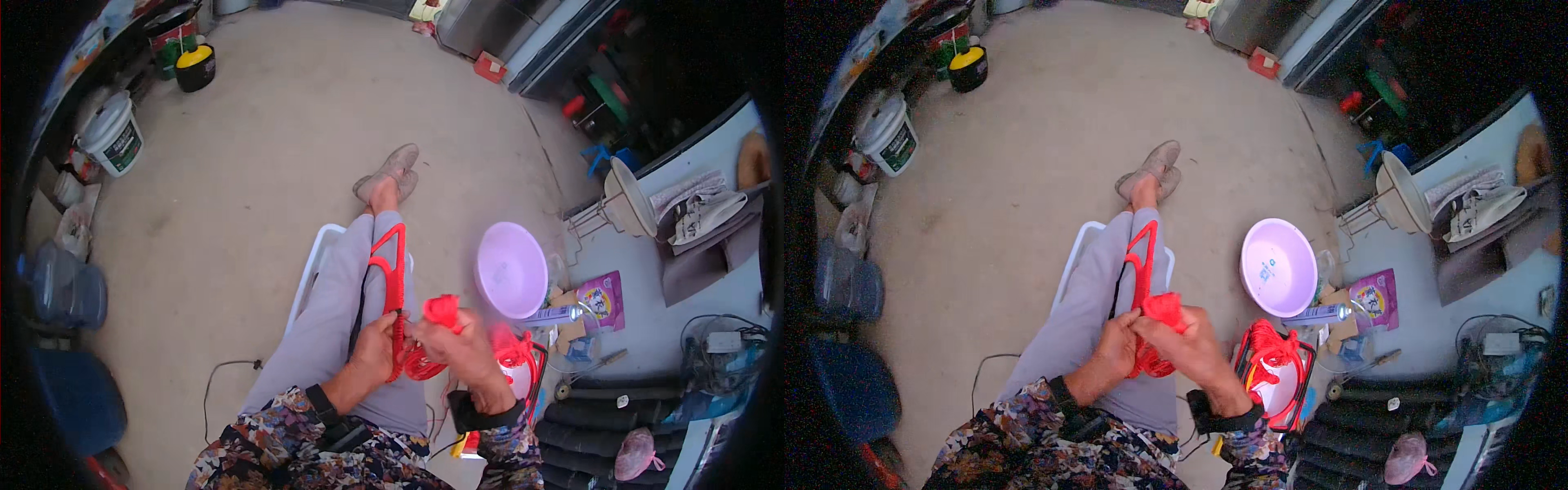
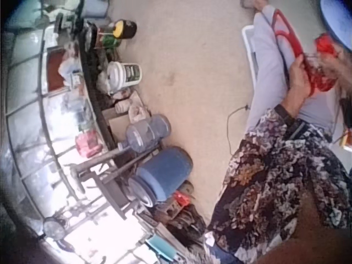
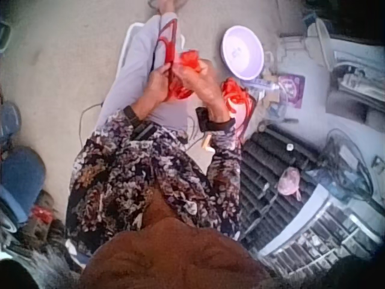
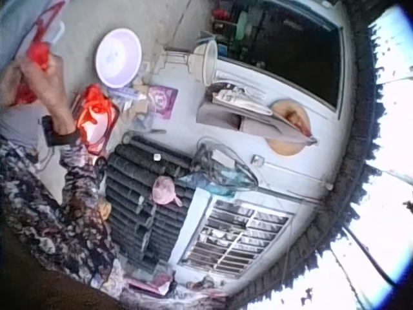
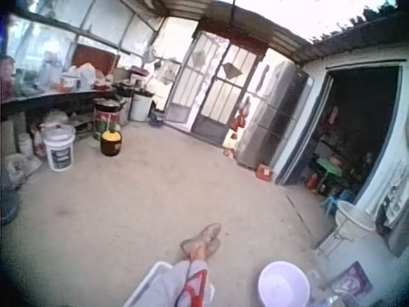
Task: Wrapping a red plastic furniture frame with red nylon cord by hand.
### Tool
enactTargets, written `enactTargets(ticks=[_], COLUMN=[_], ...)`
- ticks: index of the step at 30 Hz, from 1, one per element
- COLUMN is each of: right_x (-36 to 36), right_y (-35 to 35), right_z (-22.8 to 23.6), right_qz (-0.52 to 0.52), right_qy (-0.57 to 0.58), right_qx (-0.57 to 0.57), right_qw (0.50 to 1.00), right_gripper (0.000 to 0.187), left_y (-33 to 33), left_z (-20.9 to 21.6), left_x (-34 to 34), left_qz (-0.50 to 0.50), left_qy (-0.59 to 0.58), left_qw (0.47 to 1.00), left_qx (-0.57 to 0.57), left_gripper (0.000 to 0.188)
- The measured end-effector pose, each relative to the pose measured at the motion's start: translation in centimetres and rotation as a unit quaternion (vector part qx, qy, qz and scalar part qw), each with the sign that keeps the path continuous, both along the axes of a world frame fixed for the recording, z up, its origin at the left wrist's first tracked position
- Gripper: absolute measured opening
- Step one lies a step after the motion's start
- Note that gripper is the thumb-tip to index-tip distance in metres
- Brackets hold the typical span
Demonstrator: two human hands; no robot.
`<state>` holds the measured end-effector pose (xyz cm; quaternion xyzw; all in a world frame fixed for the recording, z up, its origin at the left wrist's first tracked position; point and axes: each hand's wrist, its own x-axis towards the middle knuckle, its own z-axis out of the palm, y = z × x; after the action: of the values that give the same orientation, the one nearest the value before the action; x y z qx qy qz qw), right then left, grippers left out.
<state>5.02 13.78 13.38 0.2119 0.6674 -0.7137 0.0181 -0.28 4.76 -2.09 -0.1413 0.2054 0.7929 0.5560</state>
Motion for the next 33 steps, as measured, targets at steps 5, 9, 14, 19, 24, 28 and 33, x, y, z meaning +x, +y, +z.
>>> enactTargets(ticks=[5, 9, 14, 19, 24, 28, 33], right_x=[3.1, 4.6, 4.3, 4.7, 4.3, 2.6, 1.3], right_y=[2.6, 3.8, 3.3, 3.7, 4.4, 4.4, 4.7], right_z=[-0.3, -0.1, 0.6, 0.2, 0.6, 2.3, 2.5], right_qz=[-0.104, -0.165, -0.141, -0.141, -0.141, -0.108, -0.076], right_qy=[-0.039, -0.028, -0.072, -0.053, -0.056, -0.061, -0.052], right_qx=[0.014, 0.010, 0.074, 0.058, 0.081, 0.202, 0.266], right_qw=[0.994, 0.986, 0.985, 0.987, 0.985, 0.972, 0.959], right_gripper=[0.014, 0.019, 0.021, 0.022, 0.022, 0.022, 0.020], left_y=[0.6, 0.8, 1.1, 1.1, 1.0, 0.1, -1.3], left_z=[0.2, 0.7, 0.2, 0.7, -0.6, 1.6, 2.8], left_x=[-0.7, -0.9, -1.0, -0.8, -0.6, -1.9, -3.9], left_qz=[-0.040, -0.045, -0.066, -0.054, -0.046, -0.088, -0.037], left_qy=[-0.073, -0.084, -0.095, -0.078, -0.107, 0.001, 0.462], left_qw=[0.996, 0.994, 0.992, 0.994, 0.993, 0.990, 0.844], left_qx=[-0.039, -0.054, -0.054, -0.053, -0.030, -0.112, -0.269], left_gripper=[0.022, 0.021, 0.021, 0.023, 0.025, 0.023, 0.033])
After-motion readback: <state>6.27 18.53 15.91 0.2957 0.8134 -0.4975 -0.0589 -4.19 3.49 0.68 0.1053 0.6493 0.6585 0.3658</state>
